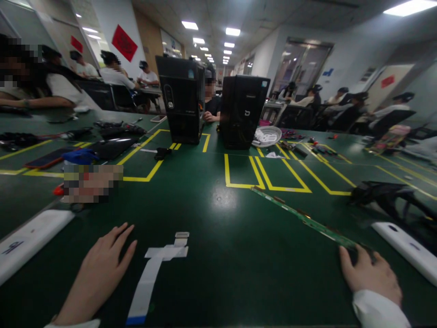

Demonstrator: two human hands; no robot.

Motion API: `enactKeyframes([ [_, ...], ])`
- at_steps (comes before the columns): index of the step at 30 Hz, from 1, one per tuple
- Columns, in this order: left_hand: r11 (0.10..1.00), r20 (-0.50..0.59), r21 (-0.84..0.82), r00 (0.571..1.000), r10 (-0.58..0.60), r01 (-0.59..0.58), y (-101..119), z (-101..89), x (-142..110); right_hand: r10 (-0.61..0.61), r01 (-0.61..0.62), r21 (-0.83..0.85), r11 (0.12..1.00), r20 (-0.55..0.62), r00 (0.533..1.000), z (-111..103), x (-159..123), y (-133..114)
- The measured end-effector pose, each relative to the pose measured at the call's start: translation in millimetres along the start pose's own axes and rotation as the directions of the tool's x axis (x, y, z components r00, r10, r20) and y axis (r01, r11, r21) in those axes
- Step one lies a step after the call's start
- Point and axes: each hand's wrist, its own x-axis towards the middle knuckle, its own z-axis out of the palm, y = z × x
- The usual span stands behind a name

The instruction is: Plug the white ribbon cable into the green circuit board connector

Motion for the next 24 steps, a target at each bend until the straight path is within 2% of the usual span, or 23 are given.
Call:
enactKeyframes([
  [2,1.0,-0.005,0.001,1.0,0.008,-0.008,-1,0.8,0,0.062,-0.065,0.036,0.997,0.081,0.995,-1,0,-2],
  [3,1.0,-0.009,0.001,1.0,0.01,-0.01,-2,1.0,0,0.055,-0.062,0.054,0.997,0.112,0.992,-3,0,-4],
  [5,1.0,-0.014,0.002,1.0,0.014,-0.014,-2,0.8,0,-0.044,0.033,0.09,0.995,0.12,0.992,-4,2,-8],
  [8,1.0,-0.022,0.006,1.0,0.022,-0.022,-1,0.5,0,-0.219,0.208,0.148,0.967,0.064,0.974,-1,8,-13],
  [12,0.999,-0.051,0.028,0.998,0.036,-0.034,0,2.1,0,-0.408,0.401,0.207,0.893,-0.009,0.913,2,17,-20],
  [17,0.998,-0.068,0.044,0.997,0.037,-0.034,0,3.9,-1,-0.528,0.533,0.236,0.813,-0.089,0.845,-1,27,-39],
  [20,0.999,-0.058,0.04,0.998,0.032,-0.03,0,3.0,-1,-0.598,0.615,0.229,0.755,-0.145,0.788,-6,30,-58],
  [24,0.999,-0.054,0.034,0.998,0.029,-0.027,0,1.5,1,-0.669,0.691,0.253,0.677,-0.18,0.721,-18,23,-96],
])
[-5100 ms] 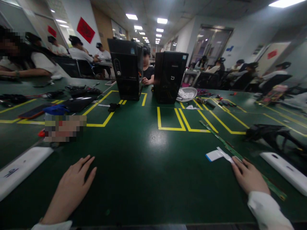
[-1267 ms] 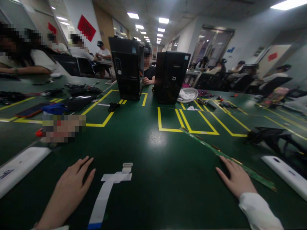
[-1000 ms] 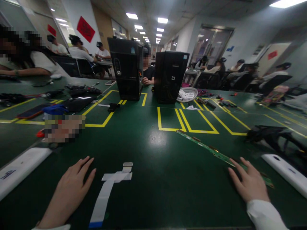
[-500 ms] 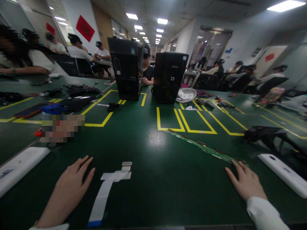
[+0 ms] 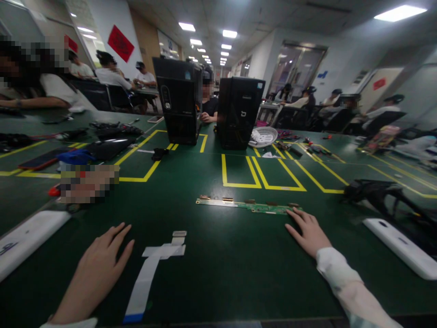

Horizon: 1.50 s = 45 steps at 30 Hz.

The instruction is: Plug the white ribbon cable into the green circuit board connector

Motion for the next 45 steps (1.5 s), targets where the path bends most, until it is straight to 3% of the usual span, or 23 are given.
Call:
enactKeyframes([
  [11,1.0,-0.01,-0.015,1.0,0.013,-0.013,0,-0.1,-1,-0.283,0.283,0.117,0.952,-0.017,0.959,1,29,-123],
  [23,1.0,-0.02,-0.013,1.0,0.005,-0.005,2,1.2,-1,-0.206,0.205,0.123,0.971,-0.006,0.979,0,28,-229],
  [30,1.0,-0.019,-0.022,1.0,0.004,-0.004,0,0.9,-2,-0.183,0.187,0.071,0.98,-0.061,0.981,-5,28,-241],
  [38,1.0,0.002,-0.029,1.0,-0.003,0.003,0,-0.5,-3,-0.443,0.445,0.202,0.873,-0.057,0.895,-7,48,-239],
  [45,1.0,0.027,-0.019,1.0,-0.006,0.007,2,-3.0,-2,-0.511,0.485,0.298,0.822,0.011,0.859,0,70,-236],
])
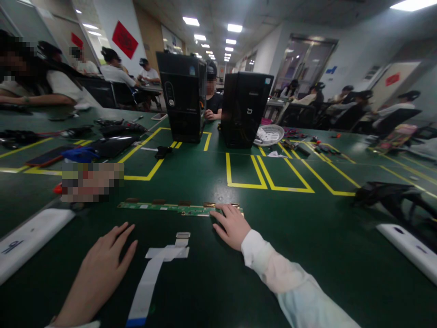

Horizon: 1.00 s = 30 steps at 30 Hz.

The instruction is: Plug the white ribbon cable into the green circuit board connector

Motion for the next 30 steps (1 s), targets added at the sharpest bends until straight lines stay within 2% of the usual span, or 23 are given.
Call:
enactKeyframes([
  [7,1.0,-0.023,0.006,1.0,0.007,-0.007,1,0.6,-1,-0.031,0.031,0.005,0.999,0.04,0.999,8,-10,2],
  [15,1.0,-0.024,-0.007,1.0,-0.003,0.003,-1,-0.3,1,-0.047,0.044,0.03,0.999,0.101,0.994,4,-7,-1],
  [18,0.998,-0.026,-0.064,1.0,0.001,-0.003,0,-1.8,-1,-0.045,0.042,0.033,0.999,0.102,0.994,3,-7,-1],
  [20,0.989,-0.019,-0.134,0.998,0.065,-0.066,5,-5.5,-2,-0.047,0.044,0.032,0.999,0.102,0.994,4,-7,-1],
  [22,0.957,0.008,-0.205,0.977,0.213,-0.207,13,-12.1,-3,-0.046,0.043,0.028,0.999,0.1,0.994,4,-8,-1],
  [25,0.867,0.077,-0.271,0.888,0.453,-0.419,31,-24.3,-2,-0.038,0.036,0.022,0.999,0.103,0.994,4,-9,-1],
  [27,0.834,0.105,-0.288,0.85,0.516,-0.47,43,-30.1,2,-0.036,0.033,0.023,0.999,0.107,0.994,4,-9,0],
  [30,0.818,0.157,-0.299,0.82,0.55,-0.491,59,-32.4,7,-0.038,0.036,0.024,0.999,0.11,0.993,3,-9,0],
])
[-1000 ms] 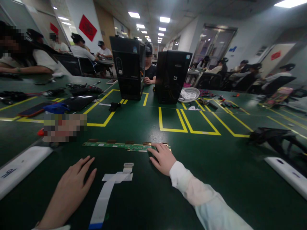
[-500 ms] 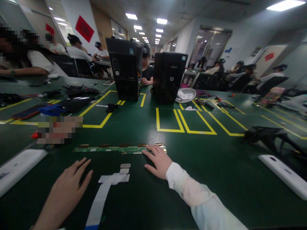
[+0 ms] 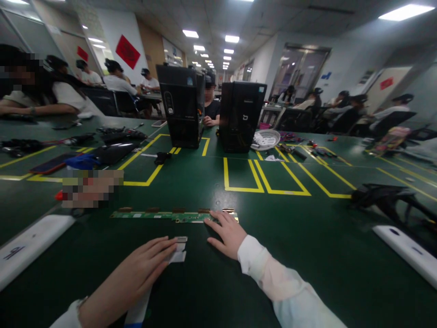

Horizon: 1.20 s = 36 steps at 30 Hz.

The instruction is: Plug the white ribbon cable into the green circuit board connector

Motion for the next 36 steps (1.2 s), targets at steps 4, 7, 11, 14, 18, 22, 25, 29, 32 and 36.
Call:
enactKeyframes([
  [4,0.999,0.028,-0.016,0.999,0.038,-0.038,10,4.0,15,-0.012,0.012,0.002,1.0,-0.011,1.0,2,0,1],
  [7,0.998,-0.003,-0.003,0.998,0.066,-0.066,17,9.3,28,-0.017,0.018,0.005,1.0,-0.022,1.0,4,0,2],
  [11,0.997,-0.059,0.028,0.995,0.08,-0.078,26,19.2,44,-0.017,0.018,0.009,1.0,-0.027,0.999,5,0,4],
  [14,0.997,-0.074,0.039,0.995,0.074,-0.071,30,23.5,52,-0.024,0.024,0.008,1.0,-0.032,0.999,6,-1,4],
  [18,0.994,-0.041,0.069,0.996,0.084,-0.081,33,22.8,55,-0.026,0.026,0.016,1.0,-0.039,0.999,7,-1,5],
  [22,0.994,-0.057,0.087,0.995,0.076,-0.071,34,22.7,56,-0.02,0.022,0.03,0.999,-0.038,0.999,7,-1,4],
  [25,0.994,-0.056,0.099,0.997,0.059,-0.054,36,22.2,55,-0.023,0.024,0.032,0.999,-0.032,0.999,6,-1,3],
  [29,0.994,-0.025,0.099,0.998,0.05,-0.048,37,19.4,55,-0.019,0.02,0.031,0.999,-0.026,0.999,4,-1,3],
  [32,0.995,-0.028,0.081,0.998,0.053,-0.051,38,19.7,56,-0.016,0.017,0.032,0.999,-0.022,1.0,4,0,3],
  [36,0.997,-0.039,0.076,0.999,0.029,-0.026,38,22.5,56,-0.017,0.017,0.033,0.999,-0.011,1.0,4,0,4],
])
